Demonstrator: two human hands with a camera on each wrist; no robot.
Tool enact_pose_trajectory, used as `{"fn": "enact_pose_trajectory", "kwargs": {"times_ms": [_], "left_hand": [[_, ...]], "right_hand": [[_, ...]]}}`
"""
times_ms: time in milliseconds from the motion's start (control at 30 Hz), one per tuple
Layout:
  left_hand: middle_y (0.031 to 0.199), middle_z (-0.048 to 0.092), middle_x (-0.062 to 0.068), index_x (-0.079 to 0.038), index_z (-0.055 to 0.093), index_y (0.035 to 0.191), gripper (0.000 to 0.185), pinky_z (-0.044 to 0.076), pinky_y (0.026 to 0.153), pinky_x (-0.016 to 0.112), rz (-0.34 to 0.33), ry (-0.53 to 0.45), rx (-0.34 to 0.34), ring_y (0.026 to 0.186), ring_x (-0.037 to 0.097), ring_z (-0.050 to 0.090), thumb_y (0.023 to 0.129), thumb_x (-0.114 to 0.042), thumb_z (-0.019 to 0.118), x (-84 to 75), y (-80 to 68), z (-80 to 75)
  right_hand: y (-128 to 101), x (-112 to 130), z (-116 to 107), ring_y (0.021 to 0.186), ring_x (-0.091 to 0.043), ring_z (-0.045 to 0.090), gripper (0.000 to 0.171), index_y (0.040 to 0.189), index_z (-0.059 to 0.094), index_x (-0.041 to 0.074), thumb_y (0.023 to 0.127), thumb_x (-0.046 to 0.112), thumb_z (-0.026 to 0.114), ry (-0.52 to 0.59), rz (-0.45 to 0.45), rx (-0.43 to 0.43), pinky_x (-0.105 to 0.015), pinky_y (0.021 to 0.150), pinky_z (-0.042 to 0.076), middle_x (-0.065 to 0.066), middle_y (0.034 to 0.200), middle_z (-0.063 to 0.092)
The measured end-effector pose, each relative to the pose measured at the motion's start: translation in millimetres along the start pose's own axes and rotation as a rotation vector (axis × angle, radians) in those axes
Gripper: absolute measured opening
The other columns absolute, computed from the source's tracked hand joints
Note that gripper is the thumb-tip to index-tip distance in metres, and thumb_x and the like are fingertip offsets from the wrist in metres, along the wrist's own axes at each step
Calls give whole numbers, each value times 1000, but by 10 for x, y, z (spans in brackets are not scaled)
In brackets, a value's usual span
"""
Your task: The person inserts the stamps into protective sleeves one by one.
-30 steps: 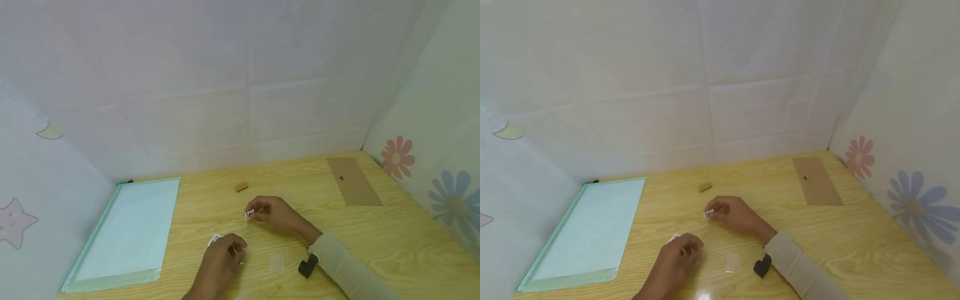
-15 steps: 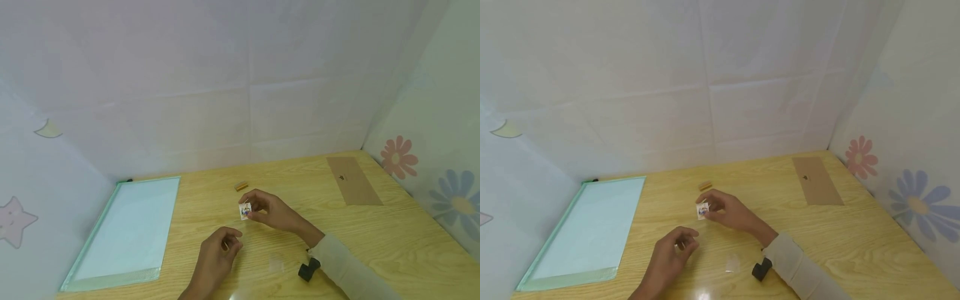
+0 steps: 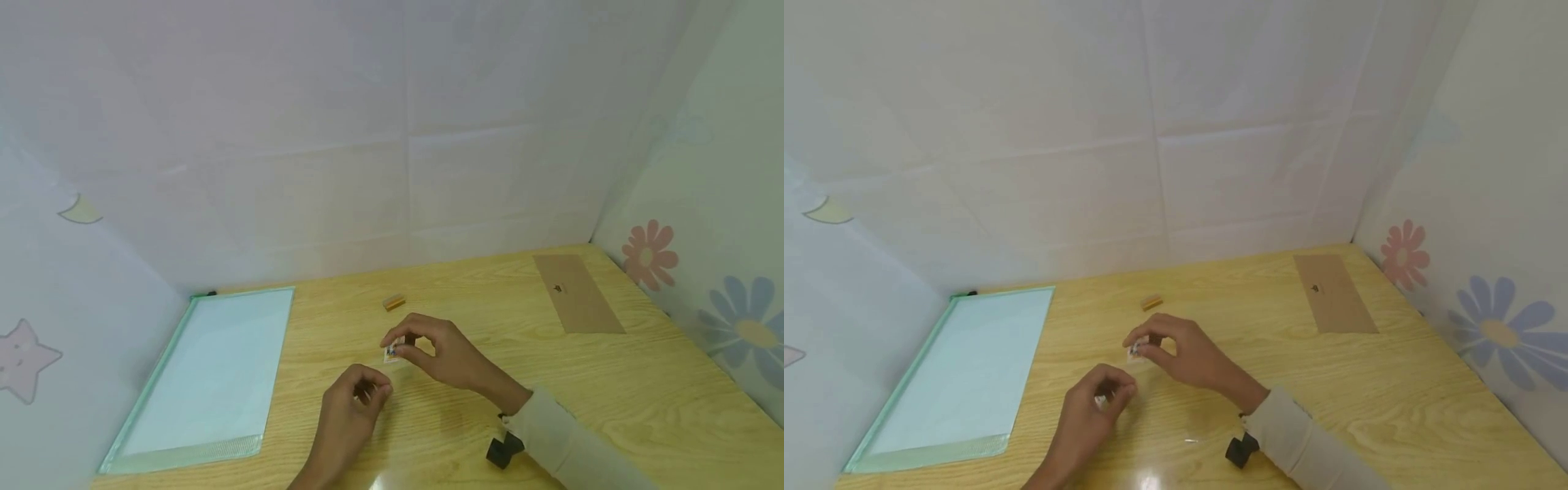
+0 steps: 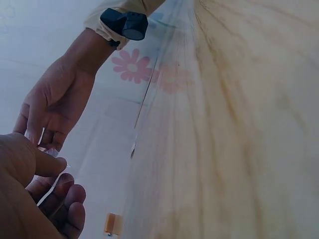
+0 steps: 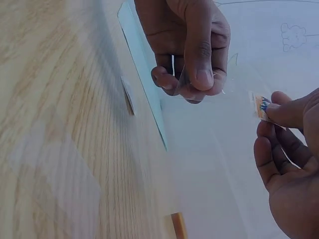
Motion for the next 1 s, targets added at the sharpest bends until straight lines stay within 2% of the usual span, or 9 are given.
{"fn": "enact_pose_trajectory", "kwargs": {"times_ms": [133,300,467,633,1000], "left_hand": [[88,65,-11,-17,63,99,18,54,70,30,7,-13,-35,76,15,59,90,-8,76,-15,12,-16],[87,64,-11,-16,62,97,19,54,70,33,15,-5,-63,75,14,59,89,-8,78,-34,16,-25],[86,63,-11,-14,61,95,21,54,68,29,48,8,-82,73,14,58,88,-7,79,-31,15,-32],[85,62,-10,-14,60,94,22,52,65,27,75,10,-95,70,12,57,87,-6,79,-19,12,-31],[87,61,-9,-15,58,95,24,52,65,27,62,-1,-117,71,13,57,87,-5,79,-25,2,-35]], "right_hand": [[-2,40,4,94,-12,64,32,131,61,24,100,17,65,16,40,-28,-37,85,56,9,117,65],[-8,69,49,90,-15,66,24,121,63,20,98,14,67,55,49,-39,-37,88,56,7,109,66],[-2,112,100,87,-16,66,18,114,64,19,98,12,67,86,29,-37,-37,84,56,6,105,66],[0,124,130,88,-12,64,16,112,64,21,99,14,66,51,11,-35,-35,87,55,8,105,65],[-2,127,143,87,-11,65,15,112,64,20,99,14,67,25,4,-42,-34,86,56,8,105,65]]}}
Point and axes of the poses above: each hand's wrist, its own y-axis towards the middle knuckle, its own z-axis out of the palm, x = y × z, the point moved 4 cm from there along y, towards the middle knuckle
